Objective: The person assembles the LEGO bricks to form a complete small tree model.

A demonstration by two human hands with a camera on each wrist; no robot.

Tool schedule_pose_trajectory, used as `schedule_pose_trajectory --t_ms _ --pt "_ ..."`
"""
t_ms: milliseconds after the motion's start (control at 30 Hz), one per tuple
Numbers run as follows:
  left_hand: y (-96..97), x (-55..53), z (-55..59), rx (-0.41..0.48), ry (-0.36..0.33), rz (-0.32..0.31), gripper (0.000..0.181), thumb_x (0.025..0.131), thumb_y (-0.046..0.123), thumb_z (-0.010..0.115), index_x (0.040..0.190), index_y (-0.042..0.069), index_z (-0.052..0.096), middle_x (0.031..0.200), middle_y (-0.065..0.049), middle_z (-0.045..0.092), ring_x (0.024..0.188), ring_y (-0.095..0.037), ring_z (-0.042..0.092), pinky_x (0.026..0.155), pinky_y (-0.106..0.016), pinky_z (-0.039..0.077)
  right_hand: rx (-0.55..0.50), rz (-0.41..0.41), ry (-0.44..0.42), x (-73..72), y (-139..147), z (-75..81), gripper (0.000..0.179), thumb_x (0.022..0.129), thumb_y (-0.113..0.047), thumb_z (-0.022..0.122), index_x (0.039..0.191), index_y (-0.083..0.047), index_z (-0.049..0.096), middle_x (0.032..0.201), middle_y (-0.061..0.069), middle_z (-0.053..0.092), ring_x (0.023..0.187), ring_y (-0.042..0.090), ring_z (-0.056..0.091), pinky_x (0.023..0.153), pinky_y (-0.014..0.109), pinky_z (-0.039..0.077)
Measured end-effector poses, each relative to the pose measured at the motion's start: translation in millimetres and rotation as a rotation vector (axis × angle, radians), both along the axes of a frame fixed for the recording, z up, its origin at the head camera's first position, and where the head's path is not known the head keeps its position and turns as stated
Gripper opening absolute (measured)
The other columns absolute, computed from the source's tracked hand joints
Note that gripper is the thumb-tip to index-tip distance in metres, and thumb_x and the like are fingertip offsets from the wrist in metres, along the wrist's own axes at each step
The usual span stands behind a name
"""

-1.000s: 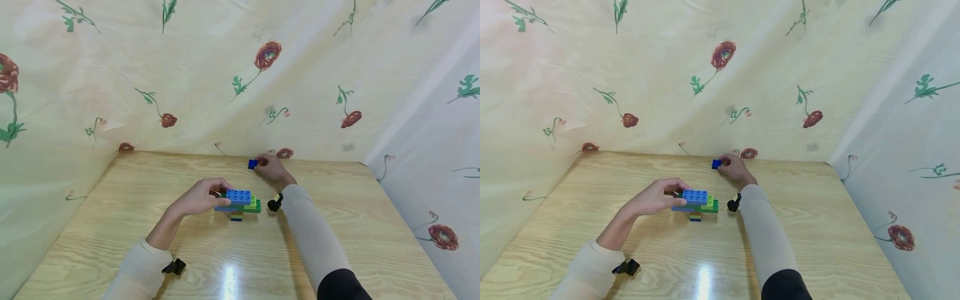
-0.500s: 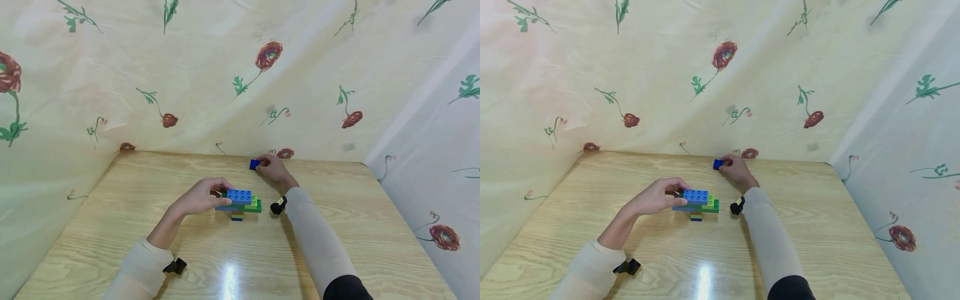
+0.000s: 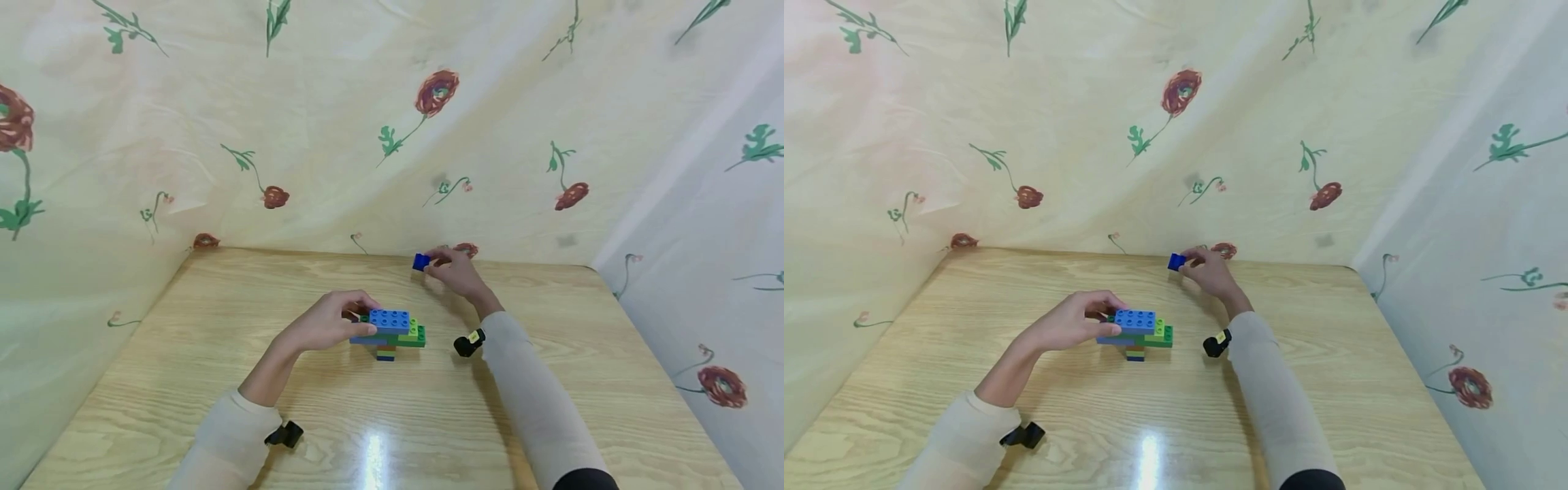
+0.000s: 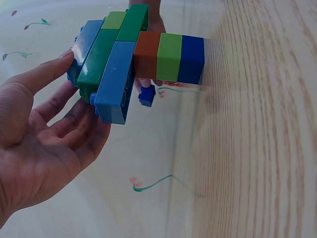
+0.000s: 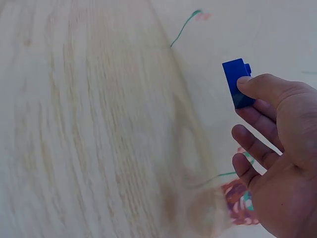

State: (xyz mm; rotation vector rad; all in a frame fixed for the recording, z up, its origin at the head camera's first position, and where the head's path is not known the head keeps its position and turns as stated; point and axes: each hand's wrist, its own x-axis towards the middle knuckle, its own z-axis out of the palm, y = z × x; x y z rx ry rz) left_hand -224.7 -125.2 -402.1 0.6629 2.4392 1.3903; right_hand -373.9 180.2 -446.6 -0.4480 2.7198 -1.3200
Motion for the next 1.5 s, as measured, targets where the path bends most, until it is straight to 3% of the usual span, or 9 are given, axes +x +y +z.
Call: schedule_pose_trajectory --t_ms 267,567,800,1200,1367,1500 --pt "-0.8 -0.9 -0.2 0.005 -0.016 0.01 0.028 0.097 0.021 0.074 0.124 0.022 0.07 0.125 -0.003 0.068 0.112 -0.026 0.063 0.096 -0.041 0.056 -0.004 0.058 0.081 20.3 -6.3 15.5 0.038 0.099 -0.026 0.071 0.134 -0.012 0.065 0.13 0.011 0.066 0.121 0.03 0.06 0.099 0.047 0.049" --pt "-2.5 -1.8 -2.2 0.015 -0.01 -0.004 0.028 0.097 0.022 0.074 0.124 0.021 0.069 0.124 -0.004 0.069 0.111 -0.025 0.063 0.098 -0.043 0.055 -0.005 0.1 0.138 53.5 -19.3 32.6 0.034 0.097 -0.025 0.073 0.128 -0.013 0.068 0.124 0.008 0.07 0.115 0.028 0.062 0.087 0.037 0.049" --pt "-2.8 -2.5 -4.0 0.022 -0.018 -0.007 0.029 0.096 0.022 0.074 0.124 0.019 0.069 0.122 -0.004 0.069 0.111 -0.026 0.063 0.097 -0.041 0.055 0.006 0.166 0.23 80.9 -28.1 42.3 0.03 0.096 -0.022 0.075 0.123 -0.013 0.071 0.121 0.007 0.073 0.111 0.029 0.063 0.082 0.035 0.048" --pt "-2.5 -2.1 -4.0 0.04 -0.014 -0.024 0.03 0.098 0.023 0.073 0.125 0.013 0.068 0.123 -0.008 0.069 0.11 -0.026 0.063 0.093 -0.038 0.056 0.0 0.218 0.263 124.0 -38.1 63.3 0.031 0.094 -0.019 0.077 0.124 -0.016 0.07 0.121 0.002 0.072 0.108 0.021 0.062 0.084 0.038 0.047" --pt "-2.0 -2.7 -4.8 0.043 -0.01 -0.031 0.031 0.098 0.024 0.073 0.126 0.013 0.067 0.122 -0.008 0.069 0.11 -0.025 0.064 0.094 -0.038 0.057 -0.019 0.262 0.264 135.1 -39.0 64.8 0.03 0.094 -0.017 0.077 0.123 -0.016 0.071 0.12 0.001 0.072 0.107 0.022 0.061 0.084 0.046 0.049" --pt "-1.6 -3.1 -4.5 0.039 -0.011 -0.026 0.032 0.097 0.025 0.073 0.127 0.013 0.067 0.122 -0.007 0.07 0.111 -0.025 0.064 0.094 -0.039 0.057 -0.022 0.283 0.257 139.9 -38.5 61.8 0.03 0.093 -0.017 0.078 0.122 -0.016 0.071 0.12 0.0 0.072 0.108 0.026 0.062 0.083 0.045 0.05"
